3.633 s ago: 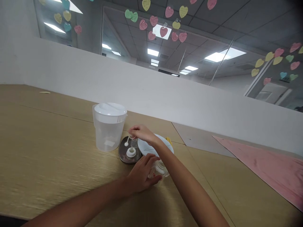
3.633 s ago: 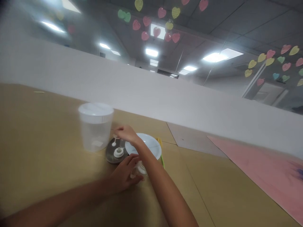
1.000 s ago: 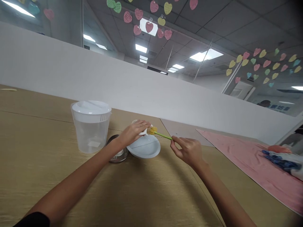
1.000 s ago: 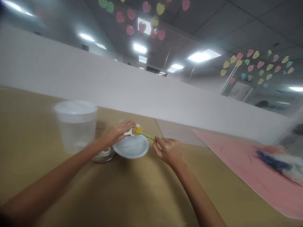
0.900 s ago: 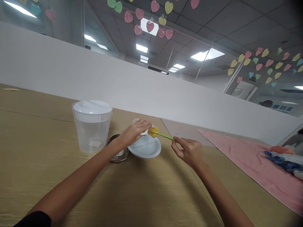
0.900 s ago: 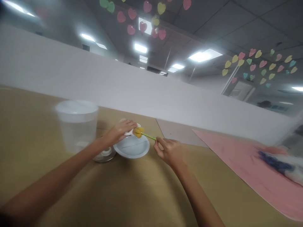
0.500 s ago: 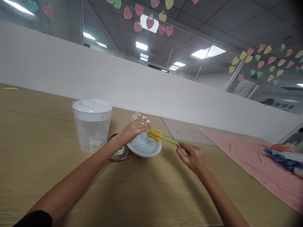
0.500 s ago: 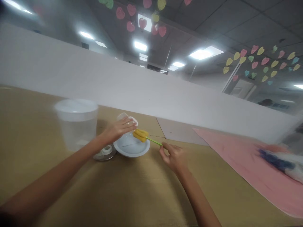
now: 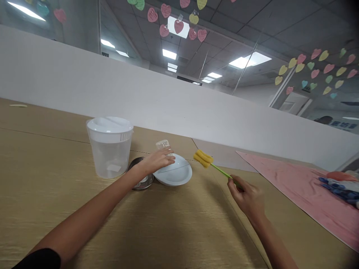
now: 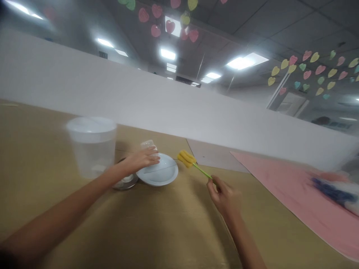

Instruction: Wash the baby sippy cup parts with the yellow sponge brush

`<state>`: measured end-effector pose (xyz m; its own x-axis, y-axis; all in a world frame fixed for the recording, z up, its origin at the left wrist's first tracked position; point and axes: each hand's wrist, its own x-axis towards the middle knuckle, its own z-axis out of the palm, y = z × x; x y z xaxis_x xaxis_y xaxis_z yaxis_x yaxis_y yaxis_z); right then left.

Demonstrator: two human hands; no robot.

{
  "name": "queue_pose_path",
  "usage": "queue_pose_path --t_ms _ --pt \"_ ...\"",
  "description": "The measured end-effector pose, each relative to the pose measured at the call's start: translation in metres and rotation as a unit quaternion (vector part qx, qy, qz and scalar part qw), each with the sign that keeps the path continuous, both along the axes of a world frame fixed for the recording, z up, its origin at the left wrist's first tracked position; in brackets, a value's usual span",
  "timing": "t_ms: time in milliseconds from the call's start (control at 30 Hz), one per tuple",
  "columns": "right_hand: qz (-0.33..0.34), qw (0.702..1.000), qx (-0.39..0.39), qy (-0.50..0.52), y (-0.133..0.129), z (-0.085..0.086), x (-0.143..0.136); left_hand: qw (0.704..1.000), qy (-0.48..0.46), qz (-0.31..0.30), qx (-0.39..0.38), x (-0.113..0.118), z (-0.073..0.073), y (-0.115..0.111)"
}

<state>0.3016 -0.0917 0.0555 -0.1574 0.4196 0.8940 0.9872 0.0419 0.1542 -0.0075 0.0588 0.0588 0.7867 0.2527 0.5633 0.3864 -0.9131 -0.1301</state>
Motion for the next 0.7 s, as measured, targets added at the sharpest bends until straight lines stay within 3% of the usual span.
queue_pose_path --t_ms 167,367,467,600,700 --pt "-0.013 1.000 -0.002 0.024 -0.001 -0.001 0.000 0.999 -0.025 -0.009 -0.024 0.002 0.004 -0.001" --pt "-0.015 0.998 -0.014 0.055 -0.003 0.000 -0.004 0.998 -0.057 -0.001 -0.028 -0.008 0.019 -0.004" --pt "-0.015 0.996 -0.025 0.090 -0.006 0.005 -0.008 0.993 -0.100 -0.011 -0.066 -0.010 0.026 -0.013" --pt "-0.024 0.978 -0.056 0.200 -0.033 0.001 -0.015 0.941 -0.269 0.027 -0.201 0.001 0.033 -0.036" --pt "-0.012 0.963 -0.088 0.253 -0.069 -0.029 -0.034 0.888 -0.332 0.010 -0.319 0.014 0.037 -0.051"
